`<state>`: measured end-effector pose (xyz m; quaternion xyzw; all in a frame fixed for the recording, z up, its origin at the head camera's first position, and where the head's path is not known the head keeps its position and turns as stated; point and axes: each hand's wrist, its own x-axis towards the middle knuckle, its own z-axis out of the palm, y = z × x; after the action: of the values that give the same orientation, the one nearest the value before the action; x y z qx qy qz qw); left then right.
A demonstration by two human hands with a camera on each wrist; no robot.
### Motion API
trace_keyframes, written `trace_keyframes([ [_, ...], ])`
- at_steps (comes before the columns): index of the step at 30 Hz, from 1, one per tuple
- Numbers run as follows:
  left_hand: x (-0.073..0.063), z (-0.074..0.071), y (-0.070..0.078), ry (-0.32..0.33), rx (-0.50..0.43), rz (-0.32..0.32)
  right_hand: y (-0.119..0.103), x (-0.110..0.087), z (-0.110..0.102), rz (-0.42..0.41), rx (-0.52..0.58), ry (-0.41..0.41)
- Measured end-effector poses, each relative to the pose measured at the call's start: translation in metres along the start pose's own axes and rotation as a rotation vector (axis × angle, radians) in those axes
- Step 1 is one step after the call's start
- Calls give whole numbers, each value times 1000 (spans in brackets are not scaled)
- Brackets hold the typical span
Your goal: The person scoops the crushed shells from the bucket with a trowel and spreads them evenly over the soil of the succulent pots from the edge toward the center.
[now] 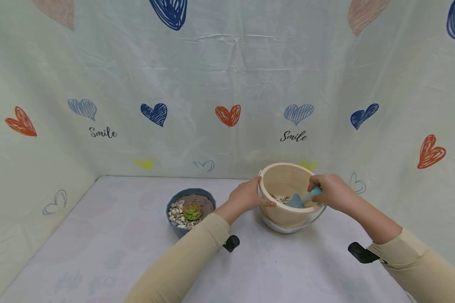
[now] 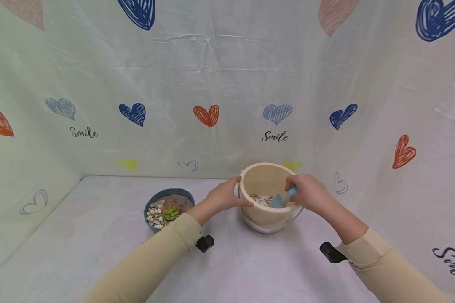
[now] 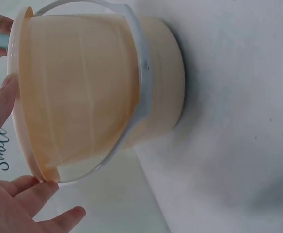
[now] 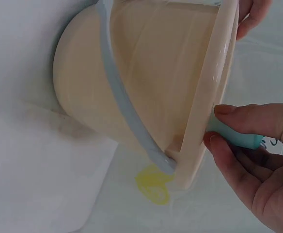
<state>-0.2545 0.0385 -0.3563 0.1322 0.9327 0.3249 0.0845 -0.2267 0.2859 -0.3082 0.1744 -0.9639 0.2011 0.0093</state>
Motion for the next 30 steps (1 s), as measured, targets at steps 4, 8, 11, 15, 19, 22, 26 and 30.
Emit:
trace_keyframes([
  [4,-1,2,0,14,-38,-12,-2,-1,0,1,35,-5],
  [8,-3,6,-1,45,-88,-21,-2,-3,0,11,73,1],
  [11,-4,8,-3,64,-122,-25,0,-3,1,27,105,8],
  [15,-5,12,-4,64,-139,-20,4,-3,2,55,157,29],
  [19,-5,13,-5,65,-137,-15,7,-4,3,99,202,43],
  [22,-5,14,-6,70,-129,-13,10,-5,3,151,261,38],
  [26,-4,14,-5,71,-120,-9,13,-7,4,215,339,37],
  [30,-4,14,-5,72,-116,-5,17,-9,6,239,375,55],
])
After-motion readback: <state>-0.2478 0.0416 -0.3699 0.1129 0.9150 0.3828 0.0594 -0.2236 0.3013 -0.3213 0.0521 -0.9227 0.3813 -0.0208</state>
